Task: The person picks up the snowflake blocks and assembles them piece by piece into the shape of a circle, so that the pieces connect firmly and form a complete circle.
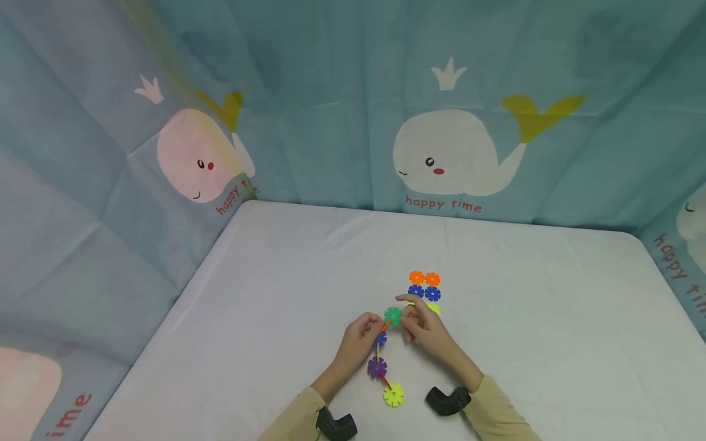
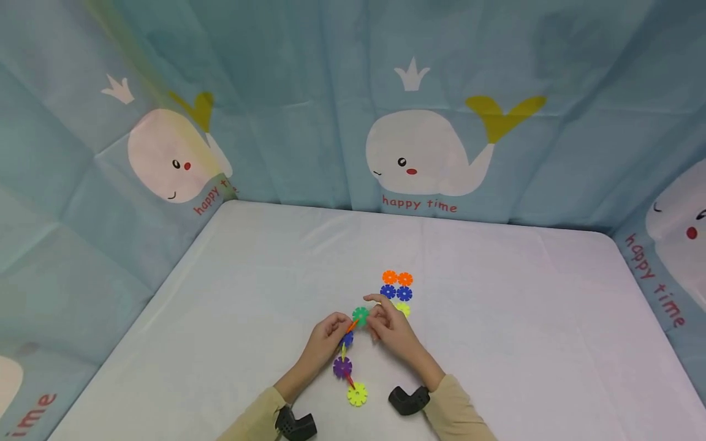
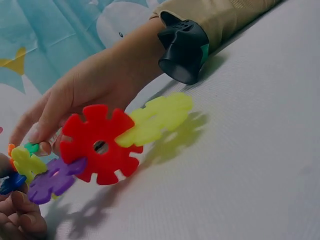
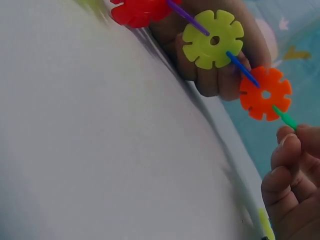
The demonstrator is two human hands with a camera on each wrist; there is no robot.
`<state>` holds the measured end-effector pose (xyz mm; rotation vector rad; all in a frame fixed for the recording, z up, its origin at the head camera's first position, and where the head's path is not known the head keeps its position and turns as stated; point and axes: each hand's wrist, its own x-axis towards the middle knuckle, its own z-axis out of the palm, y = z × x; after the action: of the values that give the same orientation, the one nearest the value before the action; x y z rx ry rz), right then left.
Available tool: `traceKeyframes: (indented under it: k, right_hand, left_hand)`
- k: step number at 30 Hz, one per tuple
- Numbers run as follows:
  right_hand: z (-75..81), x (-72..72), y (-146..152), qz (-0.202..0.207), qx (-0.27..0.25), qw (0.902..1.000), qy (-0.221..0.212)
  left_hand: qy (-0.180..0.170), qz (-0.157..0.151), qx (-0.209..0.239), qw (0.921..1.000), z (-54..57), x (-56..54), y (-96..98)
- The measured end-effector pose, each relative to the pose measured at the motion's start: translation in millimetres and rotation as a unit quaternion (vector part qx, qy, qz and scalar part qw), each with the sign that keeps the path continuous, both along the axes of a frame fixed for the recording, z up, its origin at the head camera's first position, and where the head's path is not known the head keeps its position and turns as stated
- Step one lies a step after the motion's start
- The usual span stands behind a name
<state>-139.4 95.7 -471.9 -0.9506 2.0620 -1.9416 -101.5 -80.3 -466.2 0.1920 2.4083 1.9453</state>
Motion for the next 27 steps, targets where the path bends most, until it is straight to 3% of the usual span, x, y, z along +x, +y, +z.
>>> traceKeyframes:
  k: [8,11,13,17,23,27]
  right_hand:
    - [5.3,3.2,0.1,-0.025,0.034,0.9991,-0.007]
    - [6.8,1.9,1.9,-0.050,0.076,0.9951,0.040]
    - [2.3,-2.8,6.0,-0.075,0.114,0.9858,0.098]
    - [-6.0,-13.5,19.7,-0.126,0.213,0.9539,0.171]
    - [-1.9,-14.9,31.1,-0.140,0.330,0.9188,0.165]
    - [-4.8,-14.7,30.1,-0.170,0.349,0.9080,0.157]
  left_hand:
    - [0.004,-0.021,0.047,0.9987,-2.3,-0.6,-2.7]
    - [0.001,-0.013,0.051,0.9986,-1.7,-0.5,-2.7]
    - [-0.005,-0.004,0.051,0.9987,-1.5,-0.7,-2.1]
    - [-0.015,0.008,0.051,0.9985,-2.0,-1.5,-1.1]
    - [-0.008,0.009,0.048,0.9988,-1.8,-1.2,-1.9]
    - [-0.005,0.009,0.046,0.9989,-1.5,-0.7,-2.2]
